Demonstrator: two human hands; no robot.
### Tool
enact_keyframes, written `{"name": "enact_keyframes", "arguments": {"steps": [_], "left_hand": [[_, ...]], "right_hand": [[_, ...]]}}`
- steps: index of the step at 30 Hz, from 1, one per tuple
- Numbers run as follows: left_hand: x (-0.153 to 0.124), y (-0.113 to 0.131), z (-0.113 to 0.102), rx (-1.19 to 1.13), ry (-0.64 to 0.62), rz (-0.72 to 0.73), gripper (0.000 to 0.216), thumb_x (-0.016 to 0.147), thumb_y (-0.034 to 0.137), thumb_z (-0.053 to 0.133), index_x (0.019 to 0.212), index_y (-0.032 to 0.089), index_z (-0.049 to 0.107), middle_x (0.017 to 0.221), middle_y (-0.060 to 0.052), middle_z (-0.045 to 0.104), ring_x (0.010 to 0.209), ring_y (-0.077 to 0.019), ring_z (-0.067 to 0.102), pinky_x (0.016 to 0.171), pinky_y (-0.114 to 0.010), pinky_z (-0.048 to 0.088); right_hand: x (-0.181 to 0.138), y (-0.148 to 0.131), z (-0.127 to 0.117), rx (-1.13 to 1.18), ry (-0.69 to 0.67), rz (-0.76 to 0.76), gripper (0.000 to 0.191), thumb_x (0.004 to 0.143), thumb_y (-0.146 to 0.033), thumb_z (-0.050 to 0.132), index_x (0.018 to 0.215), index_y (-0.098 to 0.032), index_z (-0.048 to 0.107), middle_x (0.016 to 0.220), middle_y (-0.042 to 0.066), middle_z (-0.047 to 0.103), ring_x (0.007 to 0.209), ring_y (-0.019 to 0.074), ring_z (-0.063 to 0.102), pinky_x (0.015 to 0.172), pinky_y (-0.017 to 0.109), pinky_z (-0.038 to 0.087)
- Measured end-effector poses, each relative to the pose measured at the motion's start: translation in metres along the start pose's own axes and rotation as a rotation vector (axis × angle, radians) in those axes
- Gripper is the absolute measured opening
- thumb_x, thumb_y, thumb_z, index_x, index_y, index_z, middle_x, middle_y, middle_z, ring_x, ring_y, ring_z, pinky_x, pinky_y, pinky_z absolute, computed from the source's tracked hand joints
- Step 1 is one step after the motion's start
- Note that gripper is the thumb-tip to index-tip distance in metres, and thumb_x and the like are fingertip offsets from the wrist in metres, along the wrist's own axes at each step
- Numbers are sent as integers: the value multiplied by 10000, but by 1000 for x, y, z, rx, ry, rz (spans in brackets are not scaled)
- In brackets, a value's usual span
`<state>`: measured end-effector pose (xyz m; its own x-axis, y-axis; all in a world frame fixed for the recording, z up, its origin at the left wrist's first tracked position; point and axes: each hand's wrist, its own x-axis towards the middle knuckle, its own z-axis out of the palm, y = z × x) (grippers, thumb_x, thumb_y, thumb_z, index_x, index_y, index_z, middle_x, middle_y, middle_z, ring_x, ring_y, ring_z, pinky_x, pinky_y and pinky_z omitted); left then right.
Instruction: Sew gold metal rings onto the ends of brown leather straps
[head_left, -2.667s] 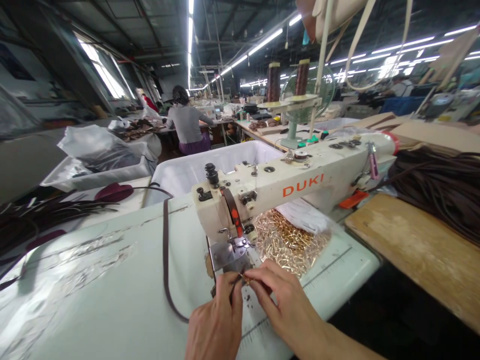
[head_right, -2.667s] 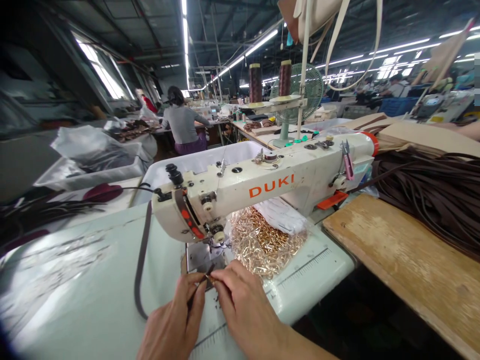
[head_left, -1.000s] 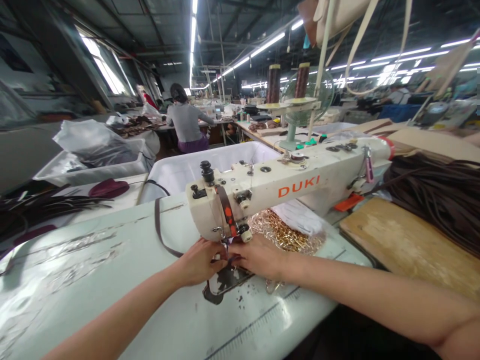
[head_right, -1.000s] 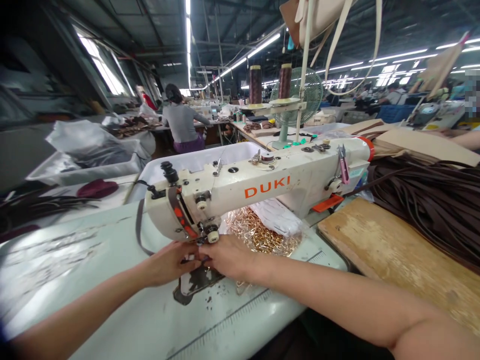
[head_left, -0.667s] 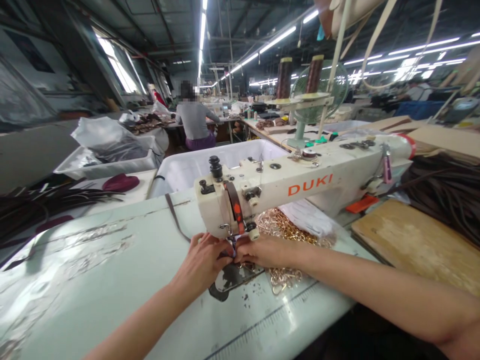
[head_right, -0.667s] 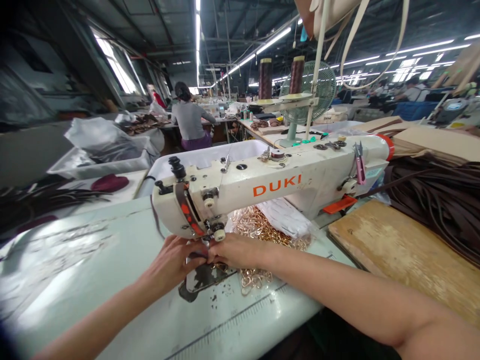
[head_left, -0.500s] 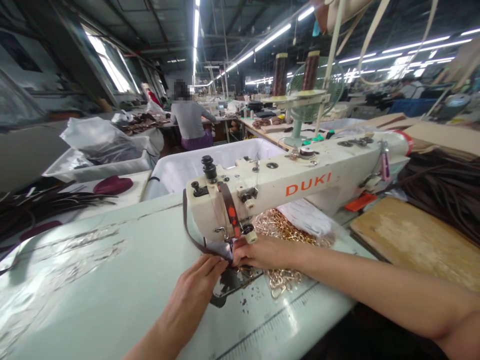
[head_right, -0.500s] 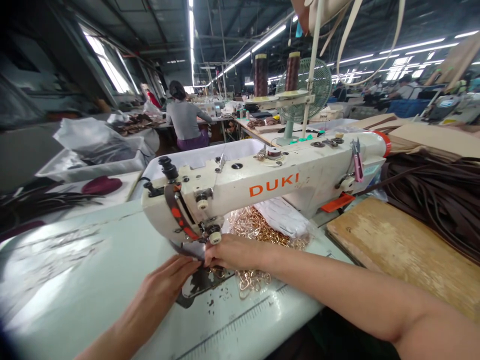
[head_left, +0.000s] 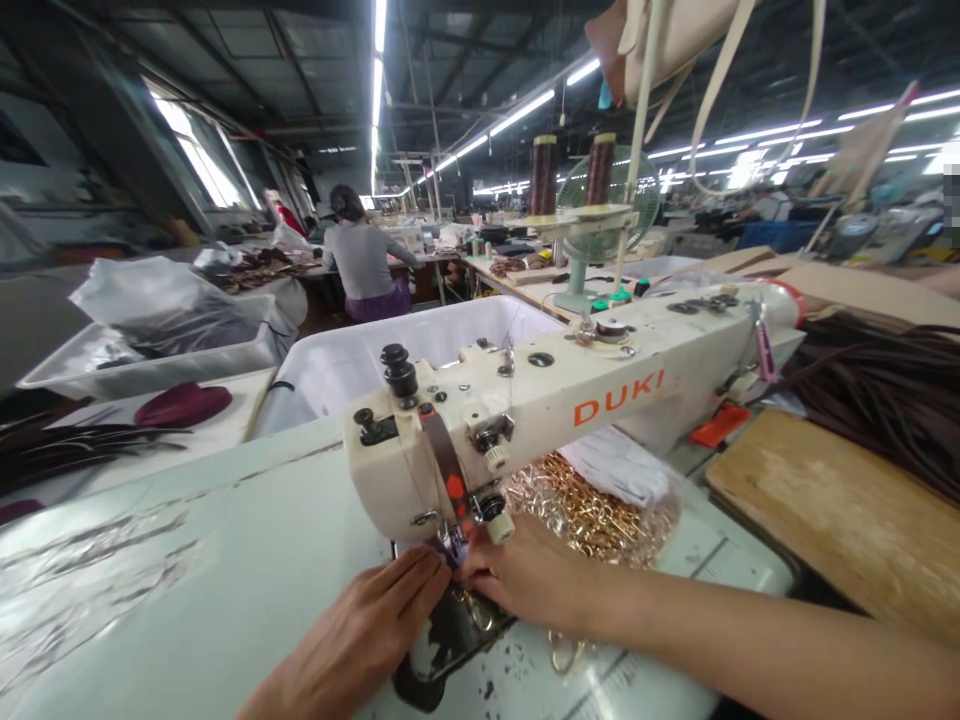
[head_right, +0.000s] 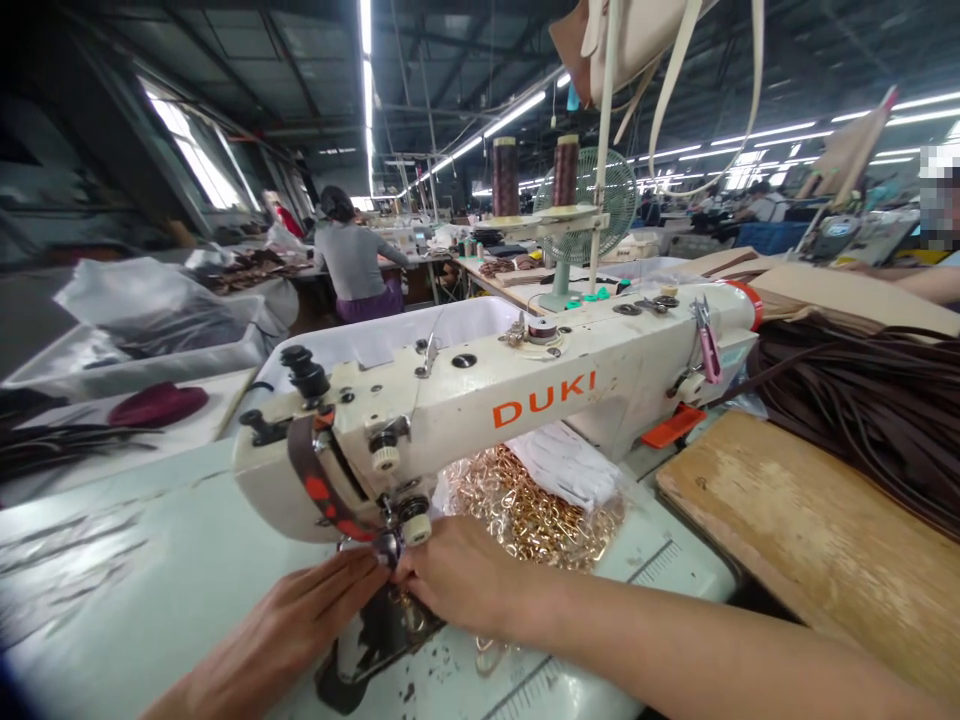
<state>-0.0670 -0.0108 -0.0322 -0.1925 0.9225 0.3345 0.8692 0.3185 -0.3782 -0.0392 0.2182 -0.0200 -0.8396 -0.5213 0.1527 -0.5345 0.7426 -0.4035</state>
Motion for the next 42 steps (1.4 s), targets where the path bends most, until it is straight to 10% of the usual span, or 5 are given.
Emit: {"name": "enact_keyframes", "arguments": {"steps": [13,42], "left_hand": [[1,-12,13,-71,15,-85,396,942,101,289,1303,160,440,995,-74,683,778,-190,672,602,-286,547],[10,-7,15,-139,50,-144,315,912,114,320,1176,144,490,920,-71,687,718,-184,668,588,-278,528]], "right_hand": [[1,-2,9,-240,106,42,159,872,-230,486,863,-197,641,870,41,667,769,219,615,620,300,411],[-1,8,-16,-136,191,80,134,851,-181,511,763,-158,610,806,15,615,670,111,553,576,217,365]]}}
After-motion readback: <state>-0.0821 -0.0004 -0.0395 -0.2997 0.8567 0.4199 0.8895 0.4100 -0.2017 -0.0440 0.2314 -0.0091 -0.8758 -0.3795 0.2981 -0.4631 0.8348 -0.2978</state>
